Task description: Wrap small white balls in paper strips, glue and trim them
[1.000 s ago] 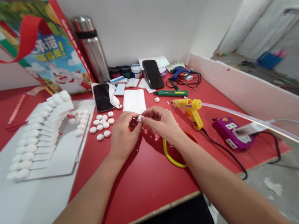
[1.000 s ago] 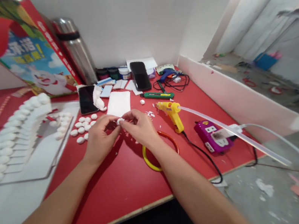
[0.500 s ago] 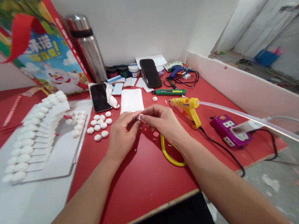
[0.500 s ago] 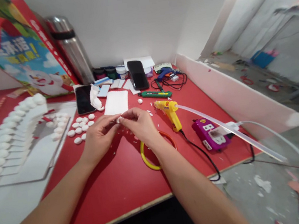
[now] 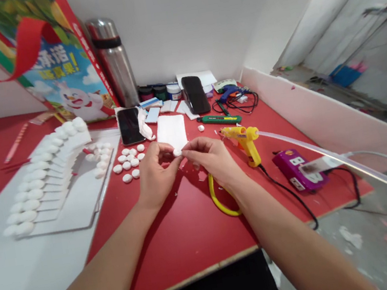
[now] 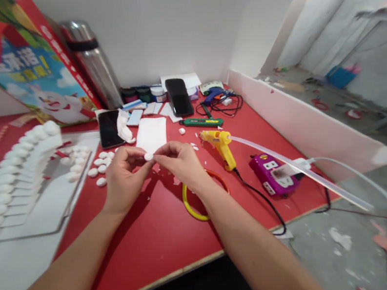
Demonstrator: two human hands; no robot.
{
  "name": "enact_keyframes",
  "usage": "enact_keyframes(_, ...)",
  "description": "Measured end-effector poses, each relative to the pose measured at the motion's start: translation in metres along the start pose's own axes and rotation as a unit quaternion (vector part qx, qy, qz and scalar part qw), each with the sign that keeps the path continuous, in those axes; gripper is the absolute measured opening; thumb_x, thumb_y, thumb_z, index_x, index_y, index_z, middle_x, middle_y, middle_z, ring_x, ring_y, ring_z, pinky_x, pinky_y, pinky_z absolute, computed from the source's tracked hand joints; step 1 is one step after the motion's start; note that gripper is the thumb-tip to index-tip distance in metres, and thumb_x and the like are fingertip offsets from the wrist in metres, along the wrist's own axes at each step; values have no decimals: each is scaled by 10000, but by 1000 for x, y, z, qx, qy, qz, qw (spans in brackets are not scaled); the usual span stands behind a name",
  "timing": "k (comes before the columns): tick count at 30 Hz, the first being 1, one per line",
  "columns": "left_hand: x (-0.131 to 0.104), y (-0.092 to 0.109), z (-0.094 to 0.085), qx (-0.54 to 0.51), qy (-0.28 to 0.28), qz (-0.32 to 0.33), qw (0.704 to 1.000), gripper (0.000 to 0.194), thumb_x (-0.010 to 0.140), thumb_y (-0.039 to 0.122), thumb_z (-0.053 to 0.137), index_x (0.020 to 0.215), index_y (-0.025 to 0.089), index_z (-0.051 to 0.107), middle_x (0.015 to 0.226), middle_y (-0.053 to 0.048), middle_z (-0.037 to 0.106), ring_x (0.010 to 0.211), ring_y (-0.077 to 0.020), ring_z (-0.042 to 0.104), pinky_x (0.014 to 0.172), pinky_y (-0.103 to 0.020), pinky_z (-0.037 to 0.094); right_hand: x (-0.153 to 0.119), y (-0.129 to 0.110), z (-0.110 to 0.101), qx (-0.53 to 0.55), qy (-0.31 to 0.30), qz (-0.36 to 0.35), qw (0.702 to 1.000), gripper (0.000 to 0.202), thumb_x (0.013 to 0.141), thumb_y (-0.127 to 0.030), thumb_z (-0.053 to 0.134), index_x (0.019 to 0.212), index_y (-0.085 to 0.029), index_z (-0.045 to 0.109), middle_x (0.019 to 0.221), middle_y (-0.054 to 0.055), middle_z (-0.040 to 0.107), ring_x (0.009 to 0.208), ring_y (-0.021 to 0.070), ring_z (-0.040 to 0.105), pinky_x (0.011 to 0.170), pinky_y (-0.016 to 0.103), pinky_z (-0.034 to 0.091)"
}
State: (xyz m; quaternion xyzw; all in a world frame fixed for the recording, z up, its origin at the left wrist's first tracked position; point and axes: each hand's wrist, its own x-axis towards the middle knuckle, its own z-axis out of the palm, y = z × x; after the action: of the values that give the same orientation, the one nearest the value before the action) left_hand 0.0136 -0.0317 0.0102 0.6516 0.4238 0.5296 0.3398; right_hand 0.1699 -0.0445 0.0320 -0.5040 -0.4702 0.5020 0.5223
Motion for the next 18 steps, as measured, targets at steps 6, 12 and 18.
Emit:
enact_keyframes(6,0,-3,1,-10,-18,-11,1000,246,843,350,753,953,196,595,930,-38,676,827,-169,674,759,-292,550,2,4,1,-38,9,-5,999,140,719,-283,757,727,-164,685,580,-19,632,472,82,485,451,221,358)
enact_keyframes(12,0,1,-2,64,-83,61,993,286,917,260,655,1192,184,670,1094,-86,713,955,-193,677,883,-326,536,3,4,-2,-75,23,-10,997,130,740,-287,719,750,-169,667,588,-29,622,440,78,492,405,206,368)
enact_keyframes(18,1,-1,-3,71,-82,83,991,266,926,278,654,1155,160,717,1073,-95,728,903,-193,679,833,-322,541,2,5,-3,-127,19,3,992,140,776,-309,676,825,-181,647,622,-36,634,378,92,506,334,210,374)
